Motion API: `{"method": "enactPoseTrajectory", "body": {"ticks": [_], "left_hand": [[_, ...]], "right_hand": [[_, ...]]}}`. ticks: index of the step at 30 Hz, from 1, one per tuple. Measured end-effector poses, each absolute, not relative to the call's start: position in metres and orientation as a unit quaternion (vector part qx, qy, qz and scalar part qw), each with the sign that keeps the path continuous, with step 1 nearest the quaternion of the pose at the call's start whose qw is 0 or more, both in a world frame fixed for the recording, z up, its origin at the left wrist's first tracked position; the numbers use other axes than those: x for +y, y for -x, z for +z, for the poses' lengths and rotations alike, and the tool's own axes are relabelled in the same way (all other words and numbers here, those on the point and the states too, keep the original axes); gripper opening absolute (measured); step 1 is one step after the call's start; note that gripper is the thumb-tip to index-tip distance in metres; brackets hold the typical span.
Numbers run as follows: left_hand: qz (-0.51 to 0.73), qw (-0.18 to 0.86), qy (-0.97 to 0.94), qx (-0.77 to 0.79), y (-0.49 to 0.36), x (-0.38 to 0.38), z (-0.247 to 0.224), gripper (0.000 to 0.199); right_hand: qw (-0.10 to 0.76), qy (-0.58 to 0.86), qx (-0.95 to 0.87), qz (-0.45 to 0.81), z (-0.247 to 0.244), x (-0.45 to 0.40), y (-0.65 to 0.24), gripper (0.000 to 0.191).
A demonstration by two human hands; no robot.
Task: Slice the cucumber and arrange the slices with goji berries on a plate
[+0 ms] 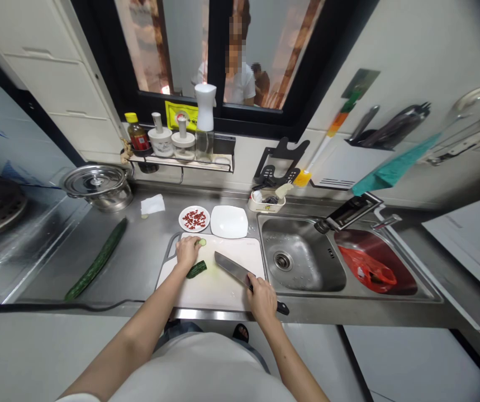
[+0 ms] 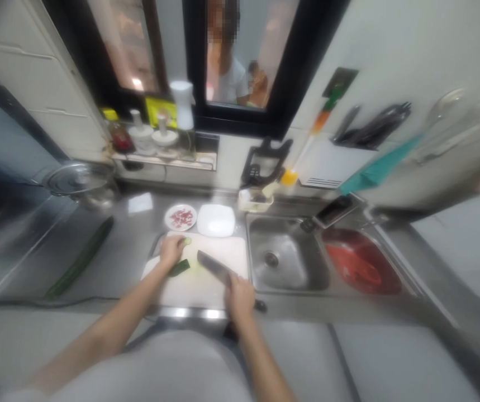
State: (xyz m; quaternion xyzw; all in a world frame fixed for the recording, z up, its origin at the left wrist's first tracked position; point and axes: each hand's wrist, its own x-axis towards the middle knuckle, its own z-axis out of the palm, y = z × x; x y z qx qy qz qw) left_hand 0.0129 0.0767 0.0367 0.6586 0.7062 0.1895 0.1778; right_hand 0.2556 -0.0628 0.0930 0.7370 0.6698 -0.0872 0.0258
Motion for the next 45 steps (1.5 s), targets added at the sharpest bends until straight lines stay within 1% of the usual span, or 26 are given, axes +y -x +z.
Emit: {"method": "enactPoseTrajectory", "body": {"ticks": [6, 18, 24, 32, 35, 41, 45], "left_hand": [[0.261, 0.185, -0.594, 0.738, -0.004, 0.060, 0.032, 0.024], [0.277, 0.197, -0.612, 0.714, 0.007, 0.014, 0.028, 0.026], [0.297, 0.198, -0.631, 0.689, 0.005, 0.005, 0.026, 0.027], [0.346, 0.208, -0.676, 0.616, 0.005, 0.002, 0.019, 0.027], [0.362, 0.202, -0.688, 0.595, 0.004, 0.000, 0.017, 0.026], [0.374, 0.191, -0.703, 0.574, 0.003, -0.006, 0.014, 0.024], [0.368, 0.175, -0.723, 0.558, 0.003, -0.008, 0.013, 0.025]], "right_hand": [[0.024, -0.739, 0.667, -0.095, 0.091, -0.063, -0.255, 0.046], [-0.020, -0.734, 0.670, -0.109, 0.091, -0.062, -0.249, 0.043], [-0.063, -0.760, 0.621, -0.183, 0.094, -0.063, -0.242, 0.033], [-0.078, -0.741, 0.611, -0.268, 0.104, -0.055, -0.227, 0.029], [-0.067, -0.716, 0.633, -0.287, 0.106, -0.049, -0.220, 0.028], [0.031, -0.689, 0.679, -0.250, 0.115, -0.041, -0.202, 0.031], [0.047, -0.675, 0.693, -0.248, 0.120, -0.038, -0.194, 0.031]]}}
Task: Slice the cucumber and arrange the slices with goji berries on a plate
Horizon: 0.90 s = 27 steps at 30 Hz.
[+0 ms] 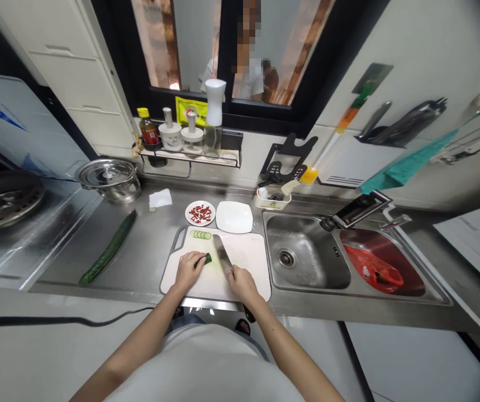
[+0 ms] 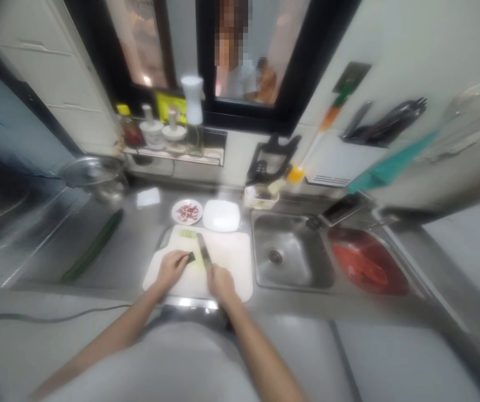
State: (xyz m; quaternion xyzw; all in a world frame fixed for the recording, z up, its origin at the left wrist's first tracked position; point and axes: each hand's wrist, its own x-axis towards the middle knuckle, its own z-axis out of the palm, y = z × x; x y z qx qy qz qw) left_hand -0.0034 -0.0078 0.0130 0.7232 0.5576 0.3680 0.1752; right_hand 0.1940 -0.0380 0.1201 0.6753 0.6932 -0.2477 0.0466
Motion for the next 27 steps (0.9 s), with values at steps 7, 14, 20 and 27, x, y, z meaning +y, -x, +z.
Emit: {"method": "enactPoseTrajectory", "body": {"ticks": [7, 14, 20, 27], "left_hand": [[0.347, 0.148, -0.754, 0.537, 0.003, -0.005, 0.007, 0.026], [0.342, 0.125, -0.763, 0.535, 0.003, -0.003, 0.002, 0.025], [0.339, 0.117, -0.766, 0.533, 0.003, -0.003, 0.001, 0.025], [0.334, 0.108, -0.769, 0.534, 0.003, -0.004, 0.003, 0.025]], "right_hand": [[0.062, -0.671, 0.699, -0.240, 0.123, -0.040, -0.181, 0.028], [0.060, -0.662, 0.706, -0.245, 0.124, -0.041, -0.173, 0.029], [0.057, -0.660, 0.708, -0.246, 0.125, -0.042, -0.171, 0.029], [0.056, -0.661, 0.706, -0.248, 0.125, -0.043, -0.170, 0.030]]}}
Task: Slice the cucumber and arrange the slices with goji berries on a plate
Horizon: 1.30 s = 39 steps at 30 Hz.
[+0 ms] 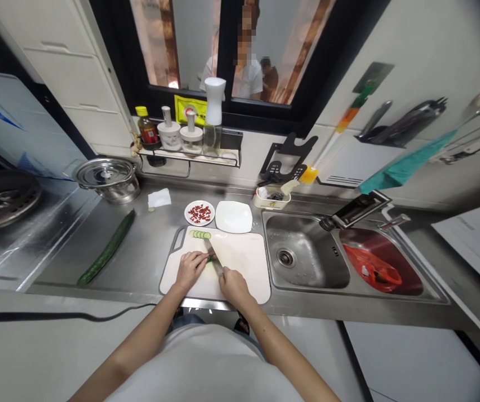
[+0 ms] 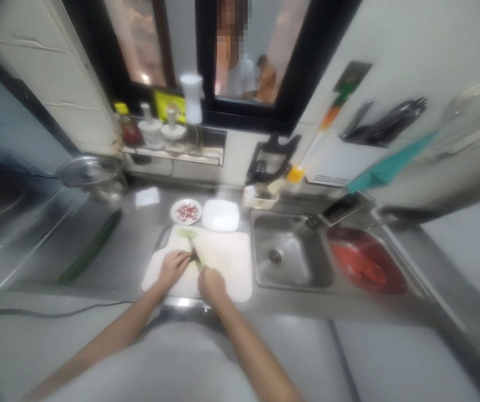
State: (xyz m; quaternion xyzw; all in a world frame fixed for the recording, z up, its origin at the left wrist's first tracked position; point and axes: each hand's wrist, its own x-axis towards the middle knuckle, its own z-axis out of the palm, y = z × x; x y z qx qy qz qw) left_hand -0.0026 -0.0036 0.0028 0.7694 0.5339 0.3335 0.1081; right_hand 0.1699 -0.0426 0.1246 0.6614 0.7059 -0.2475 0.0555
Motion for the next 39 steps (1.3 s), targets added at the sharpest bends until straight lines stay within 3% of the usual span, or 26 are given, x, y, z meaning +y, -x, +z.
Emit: {"method": "enactPoseTrajectory", "body": {"ticks": [22, 39], "left_hand": [[0.330, 0.105, -0.771, 0.535, 0.002, -0.004, 0.003, 0.024], [0.320, 0.108, -0.773, 0.537, 0.002, -0.004, 0.004, 0.026]], "right_hand": [[0.128, -0.649, 0.697, -0.275, 0.143, -0.061, -0.179, 0.028], [0.101, -0.646, 0.710, -0.262, 0.136, -0.043, -0.164, 0.031]]}}
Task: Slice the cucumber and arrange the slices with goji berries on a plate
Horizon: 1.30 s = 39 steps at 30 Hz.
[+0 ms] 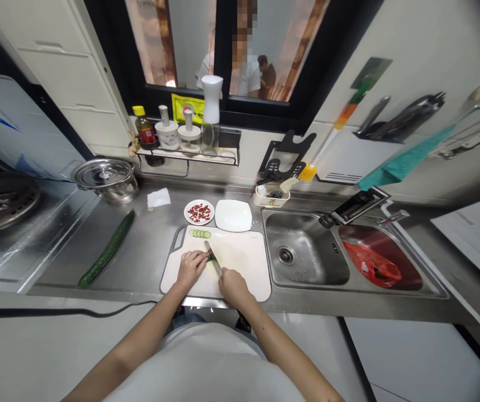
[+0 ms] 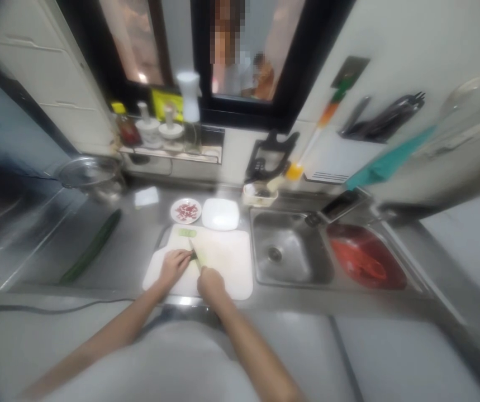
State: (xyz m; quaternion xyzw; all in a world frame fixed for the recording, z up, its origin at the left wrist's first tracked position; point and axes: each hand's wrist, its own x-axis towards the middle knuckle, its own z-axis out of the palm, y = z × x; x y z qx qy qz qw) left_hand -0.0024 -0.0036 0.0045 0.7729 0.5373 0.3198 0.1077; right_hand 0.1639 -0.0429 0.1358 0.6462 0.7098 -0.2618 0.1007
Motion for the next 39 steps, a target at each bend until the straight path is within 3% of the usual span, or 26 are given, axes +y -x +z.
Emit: {"method": "enactPoseTrajectory", "body": {"ticks": [39], "left_hand": [[0.325, 0.111, -0.770, 0.538, 0.002, -0.004, 0.002, 0.025]], "right_hand": [[0.136, -0.639, 0.709, -0.264, 0.133, -0.057, -0.170, 0.031]]}}
